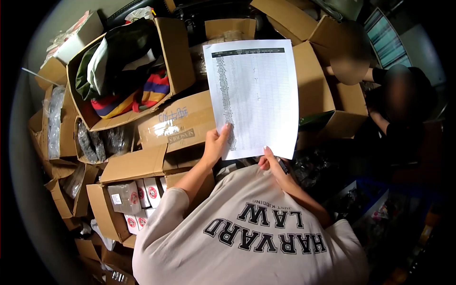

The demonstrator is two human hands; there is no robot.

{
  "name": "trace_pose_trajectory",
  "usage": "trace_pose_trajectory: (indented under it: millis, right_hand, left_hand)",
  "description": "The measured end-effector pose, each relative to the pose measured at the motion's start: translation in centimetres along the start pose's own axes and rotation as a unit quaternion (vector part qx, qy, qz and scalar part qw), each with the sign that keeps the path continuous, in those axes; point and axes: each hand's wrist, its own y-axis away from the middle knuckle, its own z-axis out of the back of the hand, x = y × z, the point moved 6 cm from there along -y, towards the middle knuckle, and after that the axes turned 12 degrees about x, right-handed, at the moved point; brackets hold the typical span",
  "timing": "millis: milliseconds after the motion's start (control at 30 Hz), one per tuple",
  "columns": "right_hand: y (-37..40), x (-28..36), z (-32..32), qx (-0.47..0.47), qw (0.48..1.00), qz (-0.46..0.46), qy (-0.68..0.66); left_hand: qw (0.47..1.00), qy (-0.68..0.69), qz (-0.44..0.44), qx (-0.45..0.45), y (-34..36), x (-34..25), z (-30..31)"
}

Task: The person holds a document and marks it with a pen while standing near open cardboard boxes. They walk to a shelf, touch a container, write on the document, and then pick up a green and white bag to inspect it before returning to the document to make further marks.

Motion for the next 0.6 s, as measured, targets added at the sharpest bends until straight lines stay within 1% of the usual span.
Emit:
trace_pose_trajectory:
  millis: [133, 200, 267, 333, 367, 467, 600]
  right_hand:
    - [0.0, 1.6, 0.5, -0.077, 0.995, 0.064, -0.026]
    - [0.1, 1.8, 1.1, -0.115, 0.989, 0.093, -0.025]
    - [0.3, 2.1, 1.8, -0.144, 0.985, 0.099, 0.002]
    - [0.2, 1.5, 2.7, -0.173, 0.979, 0.104, 0.005]
    - [0.4, 1.6, 2.9, -0.188, 0.974, 0.129, -0.001]
    - [0.4, 2.3, 2.8, -0.169, 0.97, 0.171, 0.014]
    - [0.4, 2.5, 2.4, -0.166, 0.967, 0.194, -0.007]
  left_hand:
    - [1.0, -0.007, 0.022, 0.008, 0.1, -0.9, -0.2]
    - [1.0, -0.001, 0.008, -0.007, 0.0, -0.5, 0.0]
    - [1.0, 0.0, -0.004, -0.02, 0.0, -0.7, 0.1]
    - [1.0, -0.008, -0.008, -0.014, 0.0, -1.1, 0.0]
    - [1.0, -0.012, -0.009, -0.01, 0.1, -1.2, 0.0]
    - [0.999, -0.051, -0.001, -0.012, 0.0, -0.9, 0.2]
    - [0.999, -0.013, -0.027, -0.027, -0.5, 0.9, 0.9]
